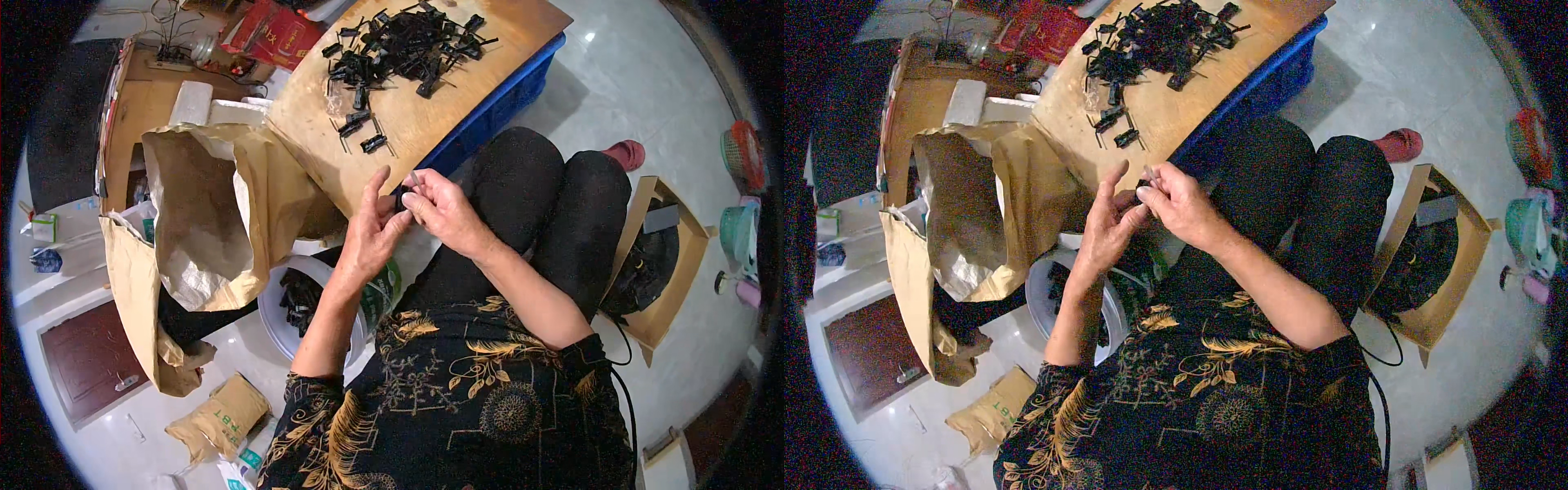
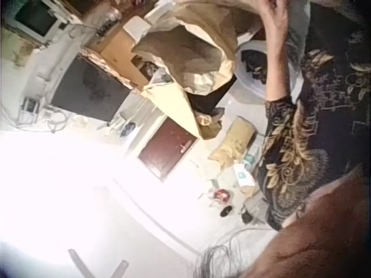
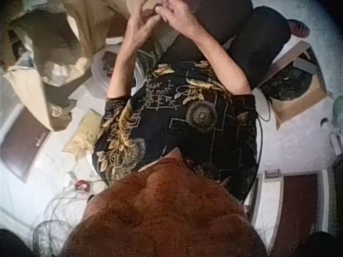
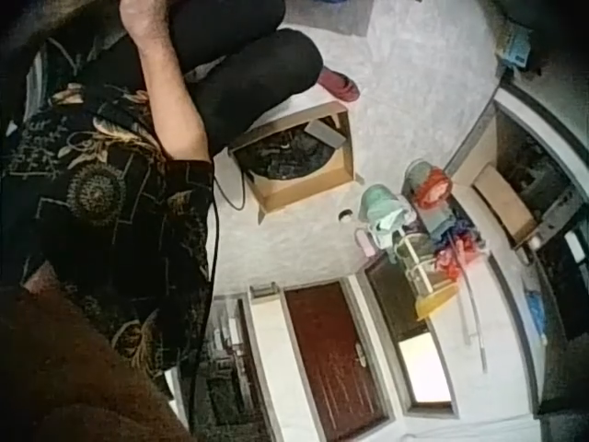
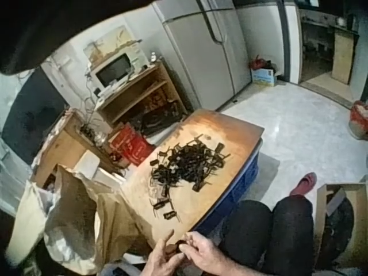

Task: Sorting small black plastic components from a crate into a bucket on the floor.

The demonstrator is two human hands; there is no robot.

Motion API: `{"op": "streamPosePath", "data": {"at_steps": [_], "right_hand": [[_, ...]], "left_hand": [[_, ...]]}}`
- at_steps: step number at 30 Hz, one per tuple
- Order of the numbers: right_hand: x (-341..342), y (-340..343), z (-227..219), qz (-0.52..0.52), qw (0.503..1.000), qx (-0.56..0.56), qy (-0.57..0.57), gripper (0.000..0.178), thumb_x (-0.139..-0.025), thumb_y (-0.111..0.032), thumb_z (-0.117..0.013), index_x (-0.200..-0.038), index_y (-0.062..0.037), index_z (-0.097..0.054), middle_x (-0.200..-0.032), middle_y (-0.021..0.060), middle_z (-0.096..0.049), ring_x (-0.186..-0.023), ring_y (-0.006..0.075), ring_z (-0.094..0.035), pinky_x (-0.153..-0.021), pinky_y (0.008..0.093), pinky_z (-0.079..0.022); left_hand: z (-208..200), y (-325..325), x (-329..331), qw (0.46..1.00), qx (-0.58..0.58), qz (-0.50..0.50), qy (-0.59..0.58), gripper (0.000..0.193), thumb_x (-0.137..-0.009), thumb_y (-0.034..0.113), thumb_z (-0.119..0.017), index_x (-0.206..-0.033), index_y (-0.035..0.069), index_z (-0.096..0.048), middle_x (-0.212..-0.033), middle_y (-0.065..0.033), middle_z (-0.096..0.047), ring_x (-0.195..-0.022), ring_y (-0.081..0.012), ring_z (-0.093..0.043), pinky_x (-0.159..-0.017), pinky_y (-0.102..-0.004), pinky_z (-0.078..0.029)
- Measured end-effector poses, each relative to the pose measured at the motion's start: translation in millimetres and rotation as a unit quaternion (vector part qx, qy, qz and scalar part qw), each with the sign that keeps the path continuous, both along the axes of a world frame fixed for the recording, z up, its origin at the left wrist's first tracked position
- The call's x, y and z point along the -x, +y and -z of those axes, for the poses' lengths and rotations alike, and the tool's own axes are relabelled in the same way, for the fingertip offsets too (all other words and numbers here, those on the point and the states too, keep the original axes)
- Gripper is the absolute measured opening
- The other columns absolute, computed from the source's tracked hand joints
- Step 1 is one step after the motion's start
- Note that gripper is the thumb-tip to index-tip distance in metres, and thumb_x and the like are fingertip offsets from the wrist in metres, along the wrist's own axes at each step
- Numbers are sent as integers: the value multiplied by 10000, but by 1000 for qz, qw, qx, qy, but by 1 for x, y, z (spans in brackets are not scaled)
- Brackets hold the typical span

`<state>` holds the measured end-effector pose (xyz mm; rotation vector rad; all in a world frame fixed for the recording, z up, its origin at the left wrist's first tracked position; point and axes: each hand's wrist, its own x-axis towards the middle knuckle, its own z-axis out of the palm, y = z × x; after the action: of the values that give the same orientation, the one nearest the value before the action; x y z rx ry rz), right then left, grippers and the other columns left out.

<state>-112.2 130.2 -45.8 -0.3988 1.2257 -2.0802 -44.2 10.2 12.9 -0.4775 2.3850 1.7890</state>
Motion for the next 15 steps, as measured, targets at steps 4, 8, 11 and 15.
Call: {"op": "streamPosePath", "data": {"at_steps": [4,8,11,15], "right_hand": [[1,-2,5,-8,1000,-12,-15,118,-887,-88,-493,-986,-30,-465,-676,-51,-432,-520,8,-368,-445,169,-302],[4,1,-4,-31,996,-37,-69,227,-930,-209,-437,-1053,-21,-466,-615,-34,-415,-465,24,-343,-388,175,-272],[5,4,-12,-62,989,-61,-115,330,-948,-285,-390,-1124,-13,-448,-591,-20,-410,-433,35,-323,-359,176,-253],[3,1,-14,-75,989,-62,-109,382,-954,-290,-368,-1214,-11,-398,-585,-18,-409,-422,36,-313,-353,173,-254]], "left_hand": [[-4,8,3,1000,26,0,10,504,-855,72,-554,-1306,39,-331,-957,-103,-590,-889,-128,-545,-774,-252,-438],[11,2,0,996,-61,-68,6,407,-879,79,-514,-1263,29,-391,-961,-68,-582,-875,-122,-532,-791,-254,-429],[11,1,5,997,-41,-61,31,371,-913,69,-446,-1274,26,-372,-943,-73,-558,-846,-114,-528,-741,-242,-458],[15,0,7,997,-9,-56,45,367,-915,69,-442,-1275,29,-381,-923,-59,-554,-830,-106,-521,-735,-241,-456]]}}
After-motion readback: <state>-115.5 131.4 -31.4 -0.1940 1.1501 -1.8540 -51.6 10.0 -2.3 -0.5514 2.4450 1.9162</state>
